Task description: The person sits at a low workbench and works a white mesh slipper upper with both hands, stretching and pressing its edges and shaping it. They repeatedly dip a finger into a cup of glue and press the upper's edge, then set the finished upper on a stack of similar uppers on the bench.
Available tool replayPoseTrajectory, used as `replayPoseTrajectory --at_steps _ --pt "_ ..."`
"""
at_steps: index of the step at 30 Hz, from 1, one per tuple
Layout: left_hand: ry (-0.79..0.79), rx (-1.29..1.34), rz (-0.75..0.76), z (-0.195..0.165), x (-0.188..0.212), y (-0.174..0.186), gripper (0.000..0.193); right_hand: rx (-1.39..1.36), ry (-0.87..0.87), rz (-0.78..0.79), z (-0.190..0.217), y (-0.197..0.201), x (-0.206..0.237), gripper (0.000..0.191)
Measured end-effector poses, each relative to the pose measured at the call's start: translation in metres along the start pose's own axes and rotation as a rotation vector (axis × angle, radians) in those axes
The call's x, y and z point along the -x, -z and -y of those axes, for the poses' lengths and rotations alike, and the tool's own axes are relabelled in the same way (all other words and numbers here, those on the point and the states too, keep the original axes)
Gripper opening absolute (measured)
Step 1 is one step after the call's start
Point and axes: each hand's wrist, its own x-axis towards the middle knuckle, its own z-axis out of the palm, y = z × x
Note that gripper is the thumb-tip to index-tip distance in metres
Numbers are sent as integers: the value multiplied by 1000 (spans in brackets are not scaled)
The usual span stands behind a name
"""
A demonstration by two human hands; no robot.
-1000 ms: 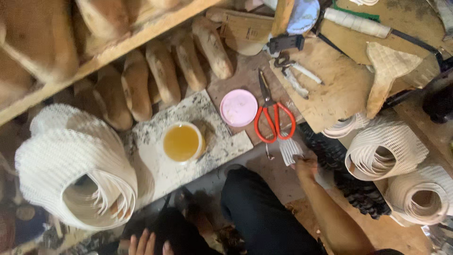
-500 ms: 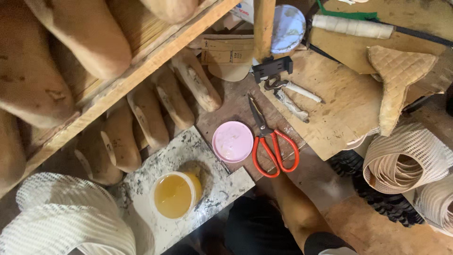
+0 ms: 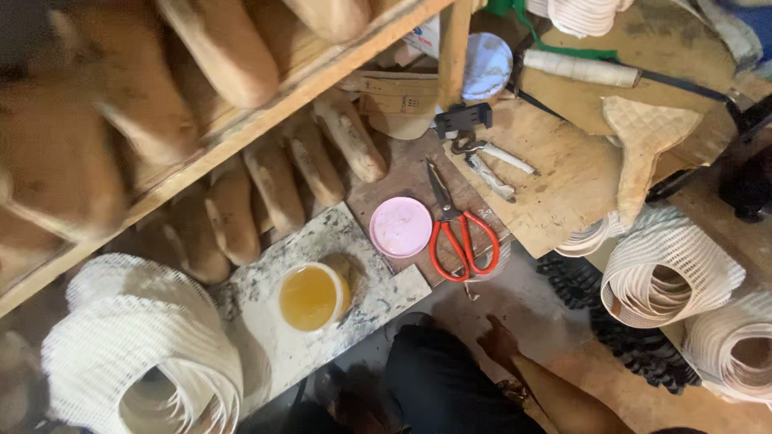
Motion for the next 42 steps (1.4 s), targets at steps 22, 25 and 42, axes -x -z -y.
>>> replayPoseTrajectory --at_steps 22,25,42 --pt "616 362 -91 33 3 134 49 448 229 39 97 31 73 85" --pt "722 494 -199 44 7 120 33 410 306 103 103 42 57 86" --pt "918 1744 -285 -56 83 104 25 -20 613 657 155 -78 230 62"
